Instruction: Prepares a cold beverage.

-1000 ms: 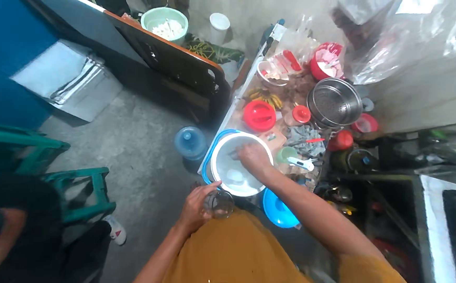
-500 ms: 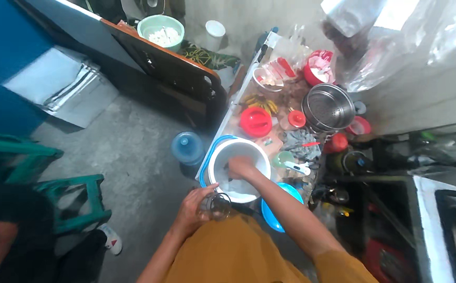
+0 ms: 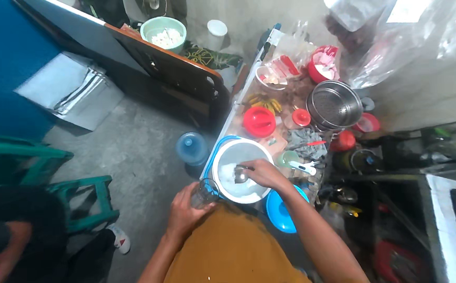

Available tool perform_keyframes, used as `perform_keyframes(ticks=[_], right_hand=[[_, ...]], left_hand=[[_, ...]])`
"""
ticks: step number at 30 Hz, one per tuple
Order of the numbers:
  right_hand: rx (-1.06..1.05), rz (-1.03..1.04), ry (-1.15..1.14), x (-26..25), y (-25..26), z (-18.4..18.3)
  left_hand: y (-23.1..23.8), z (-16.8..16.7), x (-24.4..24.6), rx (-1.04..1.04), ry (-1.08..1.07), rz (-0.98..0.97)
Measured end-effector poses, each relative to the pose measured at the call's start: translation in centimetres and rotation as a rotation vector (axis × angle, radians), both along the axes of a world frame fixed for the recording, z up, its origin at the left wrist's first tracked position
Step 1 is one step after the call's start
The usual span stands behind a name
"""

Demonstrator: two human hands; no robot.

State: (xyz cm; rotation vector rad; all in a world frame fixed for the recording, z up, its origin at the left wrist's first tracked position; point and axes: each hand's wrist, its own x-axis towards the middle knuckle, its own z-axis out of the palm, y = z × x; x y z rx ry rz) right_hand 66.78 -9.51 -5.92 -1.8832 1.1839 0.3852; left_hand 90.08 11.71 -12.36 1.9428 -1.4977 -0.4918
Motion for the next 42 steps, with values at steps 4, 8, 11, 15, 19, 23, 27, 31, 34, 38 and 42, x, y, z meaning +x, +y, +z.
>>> perform_keyframes(ticks=[4, 8, 11, 15, 19, 23, 27, 31, 34, 38, 42], right_hand=[[-0.003, -0.078, -0.097, -1.2, 0.5, 1.7], [-0.137, -0.170, -0.157, -2.3, 1.4, 6.0], [-0.323, -0.233, -0.151, -3.0, 2.5, 9.9], [-0.533, -0.267, -0.185, -4.0, 4.3, 13.0], [-0.862, -0.289, -0.179, -4.5, 6.7, 12.3], [-1.107, -0.274, -0.073, -5.3, 7.5, 10.7], [-1.086, -0.228, -0.017, -6.2, 7.4, 10.2], [-1.120, -0.133, -0.017, -6.7, 7.4, 11.4], [-1.200, -0.049, -0.043, -7.3, 7.4, 13.3], [-1.289, -0.017, -0.177, -6.8, 7.7, 13.6], [-1.261, 0.031, -0.170, -6.2, 7.6, 8.1]], left_hand=[[-1.1, 0.4, -0.1, -0.003, -0.020, -0.021], [-2.7, 2.4, -1.0, -0.081, -0.040, -0.063], [-4.2, 4.6, -2.2, -0.156, -0.055, -0.097], [-6.9, 7.1, -4.5, -0.253, 0.000, -0.175], [-9.1, 7.9, -7.1, -0.237, 0.127, -0.218], [-10.4, 6.6, -8.3, -0.153, 0.229, -0.260], [-10.8, 5.1, -8.6, -0.045, 0.361, -0.319], [-10.5, 4.3, -8.8, -0.017, 0.364, -0.318], [-10.4, 3.7, -8.9, 0.008, 0.345, -0.291], [-10.4, 3.3, -8.5, -0.003, 0.342, -0.261], [-10.7, 3.8, -7.6, 0.113, 0.331, -0.296]])
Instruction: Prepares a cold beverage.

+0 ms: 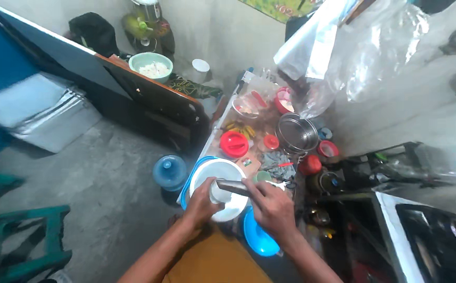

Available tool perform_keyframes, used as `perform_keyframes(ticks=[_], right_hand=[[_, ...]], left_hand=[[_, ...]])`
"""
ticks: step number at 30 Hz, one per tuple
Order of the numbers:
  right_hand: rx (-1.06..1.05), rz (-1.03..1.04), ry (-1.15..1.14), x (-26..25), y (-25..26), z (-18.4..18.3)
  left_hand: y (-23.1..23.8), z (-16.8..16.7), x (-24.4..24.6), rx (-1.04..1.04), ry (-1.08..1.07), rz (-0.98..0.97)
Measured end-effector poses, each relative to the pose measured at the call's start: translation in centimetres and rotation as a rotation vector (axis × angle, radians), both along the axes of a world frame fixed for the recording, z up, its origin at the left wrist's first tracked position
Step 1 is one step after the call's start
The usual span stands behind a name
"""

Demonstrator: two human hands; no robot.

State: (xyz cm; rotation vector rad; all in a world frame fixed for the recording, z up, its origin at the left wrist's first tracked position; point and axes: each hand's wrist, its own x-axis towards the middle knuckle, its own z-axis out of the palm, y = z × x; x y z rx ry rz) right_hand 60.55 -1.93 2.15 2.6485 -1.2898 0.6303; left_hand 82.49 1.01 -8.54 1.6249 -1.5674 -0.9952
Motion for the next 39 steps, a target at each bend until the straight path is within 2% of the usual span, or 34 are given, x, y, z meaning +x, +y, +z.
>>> perform_keyframes(ticks=[5, 7, 10, 14, 17, 21, 24, 26, 28, 31, 33, 35, 37, 39], right_hand=[[-0.067, -0.014, -0.258, 0.2, 0.3, 0.9], [-0.032, 0.006, -0.362, 0.2, 0.3, -1.1], [0.005, -0.026, -0.198, 0.2, 0.3, -4.7], [-0.017, -0.094, -0.355, -0.1, 0.1, -2.5], [0.046, -0.162, -0.406, -1.2, -0.5, -2.5], [0.201, -0.364, -0.252, -1.7, 0.0, -3.4], [0.498, -0.459, -0.025, -0.5, 0.5, -2.8], [0.628, -0.434, 0.071, 1.0, 0.8, -3.5], [0.683, -0.359, 0.128, 2.6, 0.8, -4.9], [0.643, -0.157, 0.074, 3.6, 0.6, -7.1], [0.671, -0.058, -0.010, 2.9, 0.2, -7.2], [0.534, -0.174, -0.208, 0.8, 0.2, -7.2], [0.356, -0.393, -0.363, -3.2, 0.9, -8.4], [0.328, -0.644, -0.324, -7.8, 2.2, -10.4]], left_hand=[[0.1, 0.2, 0.2, 0.022, 0.007, -0.050], [0.0, 0.2, 0.3, 0.036, 0.015, -0.042], [0.1, 0.6, 0.5, 0.111, -0.028, -0.101], [0.4, -0.6, 0.6, -0.028, 0.029, -0.084], [0.4, -0.4, 0.8, 0.002, 0.082, -0.049], [0.9, -0.9, 1.4, -0.170, 0.255, 0.032], [0.5, 0.4, 1.9, -0.260, 0.431, 0.130], [0.4, 1.1, 2.6, -0.263, 0.368, 0.190], [0.2, 2.1, 3.5, -0.301, 0.327, 0.161], [0.1, 3.3, 3.9, -0.362, 0.399, 0.178], [0.3, 3.5, 4.4, -0.395, 0.398, 0.181], [1.0, 3.6, 5.3, -0.413, 0.420, 0.133], [2.1, 3.1, 5.9, -0.410, 0.453, 0.082], [3.2, 2.5, 6.5, -0.402, 0.488, 0.060]])
